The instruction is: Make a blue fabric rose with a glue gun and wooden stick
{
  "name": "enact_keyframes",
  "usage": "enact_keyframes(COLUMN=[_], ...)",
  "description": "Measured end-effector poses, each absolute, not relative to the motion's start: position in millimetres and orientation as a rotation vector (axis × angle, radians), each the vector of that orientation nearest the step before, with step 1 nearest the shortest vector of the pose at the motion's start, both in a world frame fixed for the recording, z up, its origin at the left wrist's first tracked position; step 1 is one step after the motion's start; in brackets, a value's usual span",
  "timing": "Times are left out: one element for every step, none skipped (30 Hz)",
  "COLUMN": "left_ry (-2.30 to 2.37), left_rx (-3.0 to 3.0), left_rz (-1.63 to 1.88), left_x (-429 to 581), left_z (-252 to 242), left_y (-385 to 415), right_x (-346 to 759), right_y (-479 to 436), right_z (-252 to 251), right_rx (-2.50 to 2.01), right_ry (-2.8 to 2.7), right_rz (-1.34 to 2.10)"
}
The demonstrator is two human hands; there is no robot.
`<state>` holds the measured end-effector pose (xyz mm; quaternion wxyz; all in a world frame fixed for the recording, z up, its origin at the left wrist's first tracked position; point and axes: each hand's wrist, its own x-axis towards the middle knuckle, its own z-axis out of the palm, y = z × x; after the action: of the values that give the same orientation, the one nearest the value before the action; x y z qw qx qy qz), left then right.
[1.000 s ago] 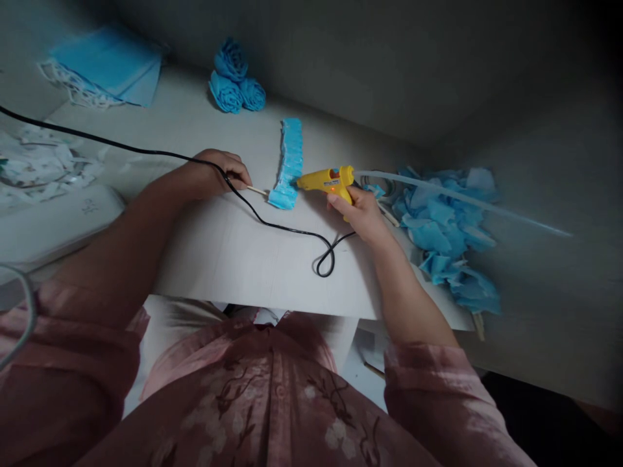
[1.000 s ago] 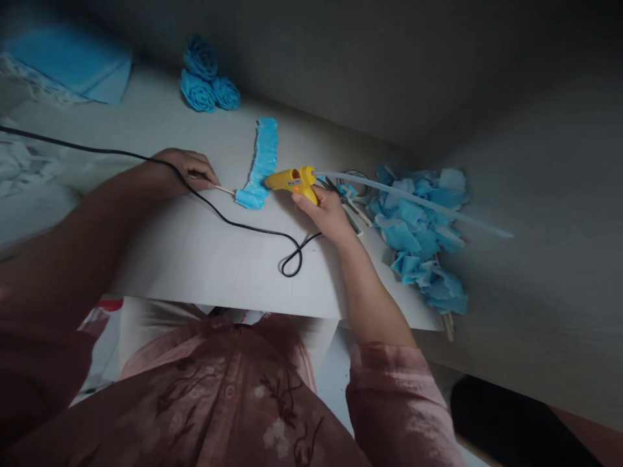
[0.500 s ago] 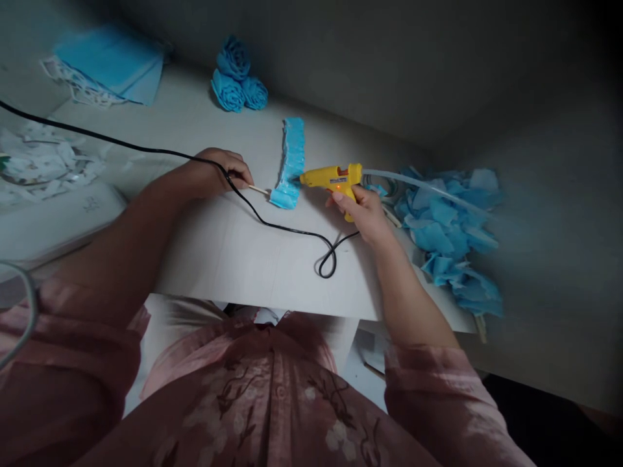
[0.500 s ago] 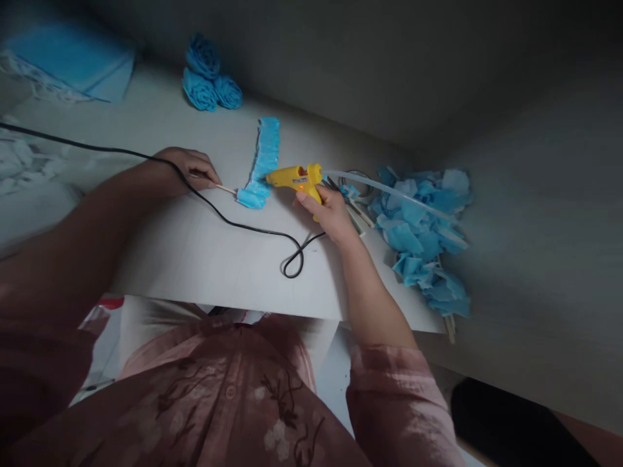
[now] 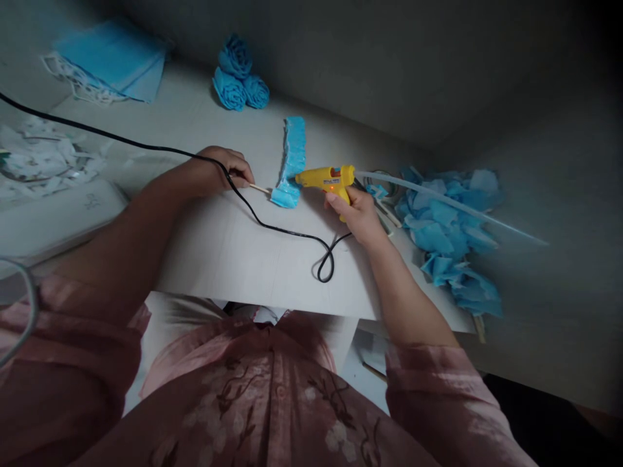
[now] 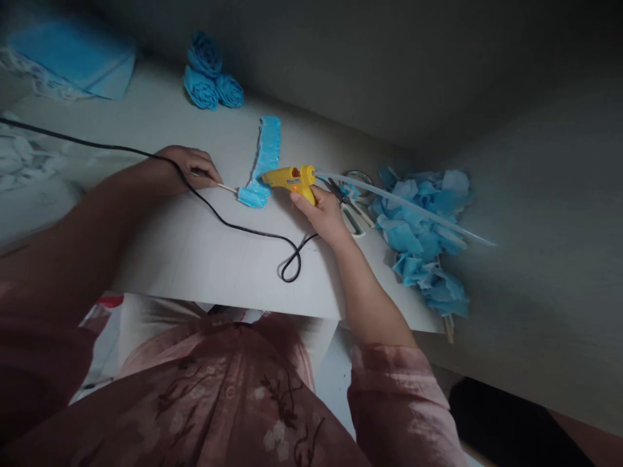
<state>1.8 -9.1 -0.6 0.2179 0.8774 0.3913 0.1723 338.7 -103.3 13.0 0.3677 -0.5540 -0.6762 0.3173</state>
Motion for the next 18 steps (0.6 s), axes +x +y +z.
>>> enact_keyframes(left_ry=[1.090,1.096,1.099,1.099,1.095,1.089,1.082,1.076,1.069,1.061,1.053,1.045,1.038,1.038,1.043,1.051,1.059,1.066], left_rx=[2.422,2.415,2.410,2.406,2.407,2.412,2.418,2.424,2.429,2.434,2.439,2.441,2.443,2.444,2.442,2.439,2.435,2.432], left_rz=[0.473,0.470,0.473,0.479,0.483,0.487,0.490,0.492,0.490,0.486,0.480,0.474,0.465,0.460,0.459,0.463,0.469,0.475], left_x=[1.8,1.7,1.6,1.5,1.3,1.1,0.9,0.7,0.5,0.1,-0.2,-0.5,-0.8,-1.0,-1.1,-0.9,-0.7,-0.2], left_z=[-1.0,-1.8,-2.8,-4.0,-5.2,-6.1,-6.6,-6.7,-6.4,-5.7,-4.9,-4.0,-3.2,-2.7,-2.6,-2.8,-3.2,-3.6], left_y=[-8.8,-8.1,-7.3,-6.4,-5.6,-5.1,-4.8,-4.9,-5.2,-5.8,-6.6,-7.3,-7.9,-8.2,-8.3,-8.0,-7.6,-7.0], right_x=[338.2,337.6,337.1,336.7,336.4,336.2,336.1,336.1,336.2,336.3,336.4,336.5,336.7,336.9,337.1,337.5,338.0,338.7], right_y=[-103.4,-103.6,-103.7,-103.7,-103.8,-103.8,-103.8,-103.8,-103.8,-103.9,-103.9,-103.9,-103.9,-103.9,-103.7,-103.6,-103.4,-103.1], right_z=[13.3,13.6,13.9,14.1,14.3,14.4,14.4,14.4,14.5,14.5,14.5,14.5,14.5,14.4,14.4,14.3,14.4,14.6], right_rx=[-1.423,-1.426,-1.430,-1.433,-1.436,-1.438,-1.442,-1.447,-1.453,-1.458,-1.462,-1.465,-1.467,-1.468,-1.469,-1.470,-1.471,-1.472], right_ry=[-1.740,-1.744,-1.748,-1.752,-1.755,-1.758,-1.759,-1.761,-1.761,-1.761,-1.760,-1.759,-1.758,-1.759,-1.761,-1.764,-1.763,-1.762], right_rz=[0.810,0.805,0.800,0.795,0.790,0.788,0.788,0.789,0.791,0.794,0.795,0.796,0.796,0.796,0.797,0.799,0.801,0.805])
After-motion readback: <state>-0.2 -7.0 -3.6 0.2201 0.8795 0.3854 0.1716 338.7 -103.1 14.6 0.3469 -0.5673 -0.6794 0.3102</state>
